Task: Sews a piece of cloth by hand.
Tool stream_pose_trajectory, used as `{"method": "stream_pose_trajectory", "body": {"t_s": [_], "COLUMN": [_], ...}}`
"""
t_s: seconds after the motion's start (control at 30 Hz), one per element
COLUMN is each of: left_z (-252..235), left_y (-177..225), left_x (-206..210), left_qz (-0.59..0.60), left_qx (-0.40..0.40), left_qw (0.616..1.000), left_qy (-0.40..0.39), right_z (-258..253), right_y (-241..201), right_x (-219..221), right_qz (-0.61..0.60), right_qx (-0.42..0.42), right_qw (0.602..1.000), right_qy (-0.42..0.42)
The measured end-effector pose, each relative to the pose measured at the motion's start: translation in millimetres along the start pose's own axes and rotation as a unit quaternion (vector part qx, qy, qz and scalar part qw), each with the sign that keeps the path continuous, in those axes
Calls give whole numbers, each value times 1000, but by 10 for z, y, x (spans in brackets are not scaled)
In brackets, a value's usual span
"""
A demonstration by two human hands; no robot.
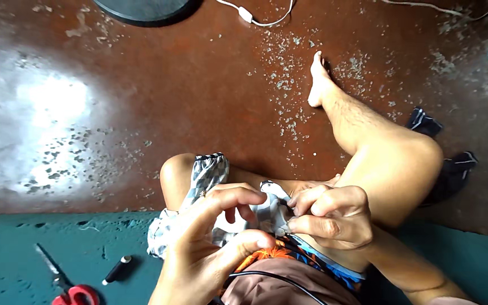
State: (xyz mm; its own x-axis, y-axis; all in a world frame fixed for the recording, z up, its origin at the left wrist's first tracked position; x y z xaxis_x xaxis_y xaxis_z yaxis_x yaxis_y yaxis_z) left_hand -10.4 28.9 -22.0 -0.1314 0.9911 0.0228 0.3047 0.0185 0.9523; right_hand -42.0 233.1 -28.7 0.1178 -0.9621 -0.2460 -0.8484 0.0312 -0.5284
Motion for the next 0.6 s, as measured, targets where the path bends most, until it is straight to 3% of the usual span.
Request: {"method": "stream_pose_trajectory", "body": {"t_s": [0.27, 0.6], "left_z": [105, -37], "left_y": [-61, 235], "left_x": [160, -586], "left_qz": [40, 27], "left_qx": [-8, 31], "left_qw": [999, 996], "left_qy": [9, 79], "right_z": [19, 17], "right_y": [-6, 1], "right_x": [4, 1], "right_qz": [7, 1], "right_qx": [3, 2], "right_qw": [1000, 1000], "right_qy": [5, 2]}}
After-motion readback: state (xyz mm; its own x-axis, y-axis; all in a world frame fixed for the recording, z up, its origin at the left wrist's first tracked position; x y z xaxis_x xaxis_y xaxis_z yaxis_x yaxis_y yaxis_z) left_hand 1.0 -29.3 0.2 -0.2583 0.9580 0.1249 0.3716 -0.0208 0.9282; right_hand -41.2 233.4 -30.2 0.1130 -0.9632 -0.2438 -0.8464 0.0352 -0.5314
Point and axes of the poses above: each hand's wrist, its own z-axis away from the middle knuckle, its own x-axis out of the palm, y = z × x, the point moved 4 cm from there along -z, towards the middle knuckle, and after that the axes turned 15 degrees about y, right-handed, at the moved point
